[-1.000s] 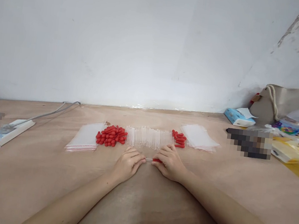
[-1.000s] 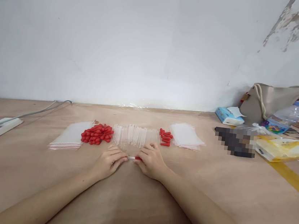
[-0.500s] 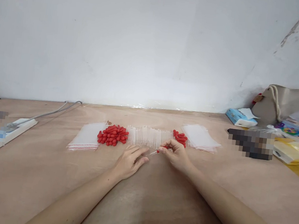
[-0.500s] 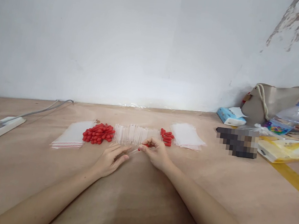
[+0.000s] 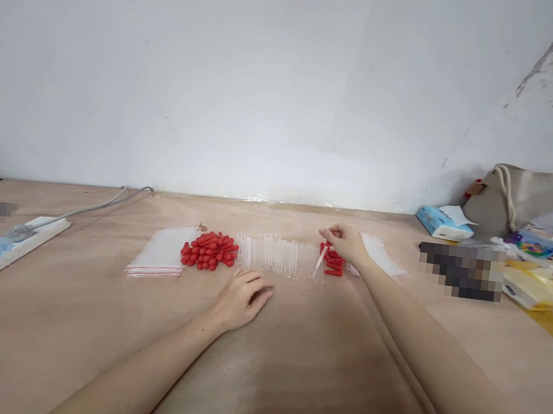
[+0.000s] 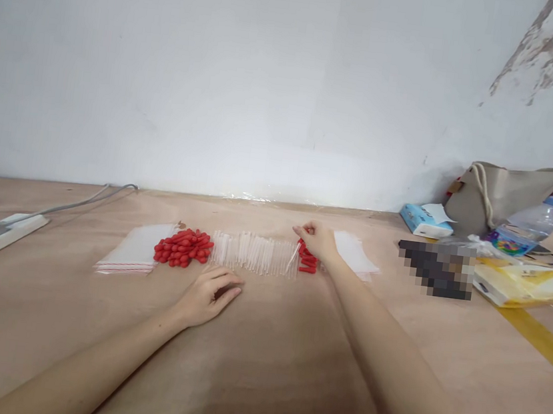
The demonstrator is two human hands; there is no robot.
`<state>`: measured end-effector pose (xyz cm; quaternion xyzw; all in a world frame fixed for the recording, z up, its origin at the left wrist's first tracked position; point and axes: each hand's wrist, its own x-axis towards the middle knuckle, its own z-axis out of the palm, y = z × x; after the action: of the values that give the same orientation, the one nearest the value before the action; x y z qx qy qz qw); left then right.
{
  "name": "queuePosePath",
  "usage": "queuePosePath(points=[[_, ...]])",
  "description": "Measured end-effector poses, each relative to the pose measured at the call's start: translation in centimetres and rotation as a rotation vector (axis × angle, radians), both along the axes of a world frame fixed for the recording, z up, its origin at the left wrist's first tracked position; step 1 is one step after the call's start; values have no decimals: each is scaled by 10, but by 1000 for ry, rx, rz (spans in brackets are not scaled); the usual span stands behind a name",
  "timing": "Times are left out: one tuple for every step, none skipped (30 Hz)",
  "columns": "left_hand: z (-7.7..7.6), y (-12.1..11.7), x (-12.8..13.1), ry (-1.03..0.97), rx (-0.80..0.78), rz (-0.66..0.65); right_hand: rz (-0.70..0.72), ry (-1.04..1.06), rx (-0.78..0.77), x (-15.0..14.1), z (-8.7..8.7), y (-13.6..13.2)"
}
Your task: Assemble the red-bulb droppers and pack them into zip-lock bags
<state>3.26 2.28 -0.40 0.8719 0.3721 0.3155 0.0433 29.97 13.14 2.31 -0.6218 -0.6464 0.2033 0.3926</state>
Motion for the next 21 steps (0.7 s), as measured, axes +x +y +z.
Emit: queuePosePath(points=[[0, 0, 0, 2, -3, -4, 3, -103, -18, -3, -1, 5], [0, 0, 0, 6, -8, -8, 15, -203, -37, -6, -1, 10], [1, 0, 0, 12, -13, -10, 31, -288, -57, -8, -2, 15], [1, 0, 0, 17, -18, -12, 49, -357, -75, -10, -2, 18], [1, 0, -1, 22, -24, -12, 63, -408, -88, -12, -2, 22], [2, 0, -1, 26, -30, -12, 72, -443, -97, -13, -2, 24], [2, 0, -1, 27, -35, -12, 73, -464, -101, -13, -3, 26], [2, 0, -1, 28, -38, -14, 66, -478, -100, -14, -3, 26], [2, 0, -1, 27, -40, -16, 54, -494, -97, -15, -4, 26], [2, 0, -1, 27, -39, -18, 40, -509, -94, -15, -4, 26], [2, 0, -1, 27, -37, -21, 25, -520, -89, -15, -5, 25], [1, 0, -1, 28, -36, -22, 10, -525, -86, -15, -5, 23], [1, 0, -1, 30, -36, -23, -7, -523, -85, -14, -4, 22], [1, 0, -1, 32, -38, -22, -24, -517, -86, -13, -3, 20], [0, 0, -1, 34, -40, -20, -45, -513, -96, -11, -2, 18], [0, 0, -1, 36, -42, -18, -67, -511, -117, -8, 0, 16], [0, 1, 0, 38, -43, -17, -90, -513, -144, -5, 1, 14], [0, 1, 0, 40, -45, -16, -107, -518, -177, -3, 2, 12], [0, 1, 0, 42, -47, -14, -117, -523, -212, 0, 3, 10], [1, 1, 0, 44, -49, -13, -118, -525, -246, 2, 3, 9], [1, 1, 0, 47, -51, -11, -112, -523, -275, 4, 3, 7]])
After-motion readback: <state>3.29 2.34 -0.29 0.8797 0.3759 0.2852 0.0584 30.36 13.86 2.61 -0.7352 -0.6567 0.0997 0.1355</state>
